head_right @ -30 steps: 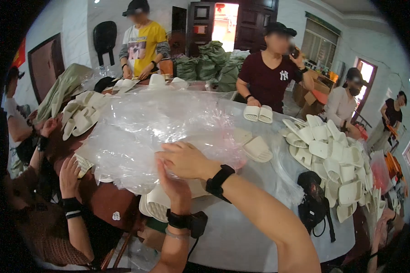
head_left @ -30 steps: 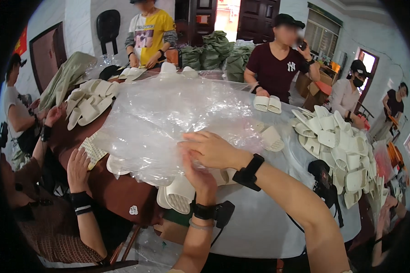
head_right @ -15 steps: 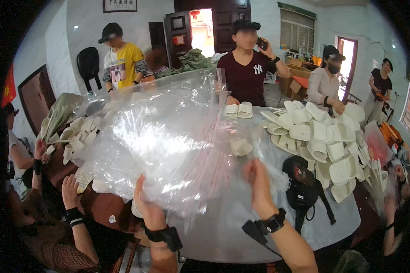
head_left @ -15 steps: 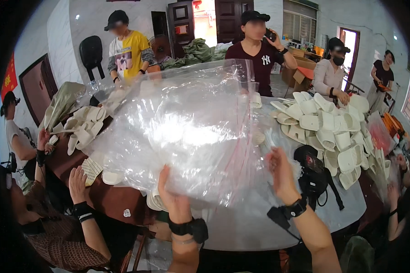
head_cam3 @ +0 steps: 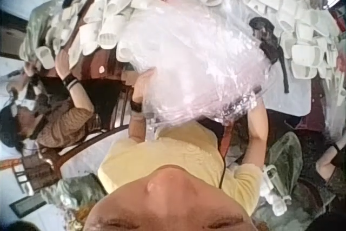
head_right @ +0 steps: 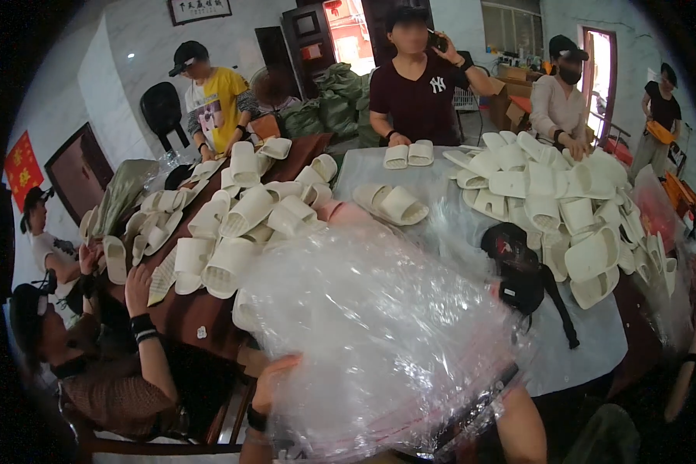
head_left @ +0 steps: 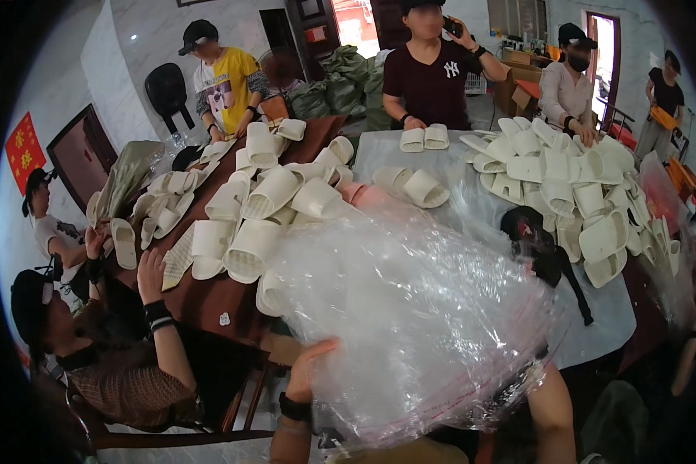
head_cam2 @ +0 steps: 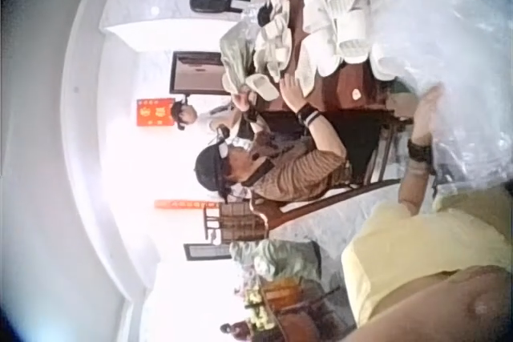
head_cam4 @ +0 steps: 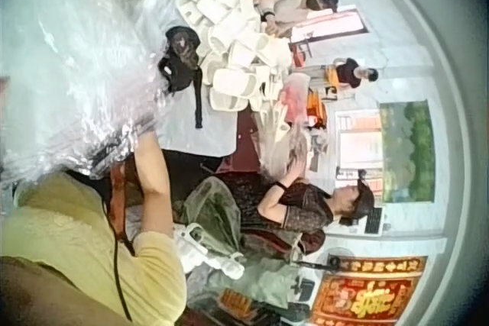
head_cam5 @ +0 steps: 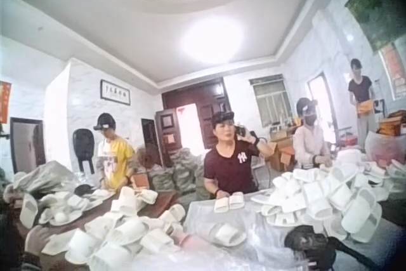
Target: Sorting and packaging finished sandals into plastic bags.
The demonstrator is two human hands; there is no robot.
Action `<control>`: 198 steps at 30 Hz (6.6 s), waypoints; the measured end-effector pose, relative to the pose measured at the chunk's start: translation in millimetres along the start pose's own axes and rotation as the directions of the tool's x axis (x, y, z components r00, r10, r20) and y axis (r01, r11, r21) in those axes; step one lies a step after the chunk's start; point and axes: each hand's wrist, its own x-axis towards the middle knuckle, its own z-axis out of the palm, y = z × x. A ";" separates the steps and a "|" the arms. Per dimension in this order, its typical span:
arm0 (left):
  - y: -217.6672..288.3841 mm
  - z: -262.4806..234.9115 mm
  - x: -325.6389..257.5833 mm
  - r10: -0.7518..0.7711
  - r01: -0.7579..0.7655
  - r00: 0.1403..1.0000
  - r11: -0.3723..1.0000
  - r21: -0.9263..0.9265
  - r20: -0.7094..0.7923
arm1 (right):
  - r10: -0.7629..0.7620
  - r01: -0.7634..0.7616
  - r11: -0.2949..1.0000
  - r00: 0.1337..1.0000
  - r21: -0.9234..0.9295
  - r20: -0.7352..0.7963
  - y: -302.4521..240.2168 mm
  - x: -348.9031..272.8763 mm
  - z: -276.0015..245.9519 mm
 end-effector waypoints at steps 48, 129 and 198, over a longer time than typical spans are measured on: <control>25.0 186.6 42.6 -0.420 0.405 0.889 0.907 0.116 0.182 | -0.953 -0.527 0.276 -0.039 -0.803 -0.302 -110.1 -135.8 -289.5; 6.0 75.3 155.6 0.222 -0.194 0.971 0.539 0.820 0.084 | 0.068 -0.105 0.884 0.993 -0.455 -0.097 -116.0 -79.9 74.3; -70.7 227.2 268.0 -0.314 -0.634 0.628 0.323 0.702 0.712 | 0.234 -0.255 0.961 0.956 -0.105 -0.177 -56.7 18.5 41.4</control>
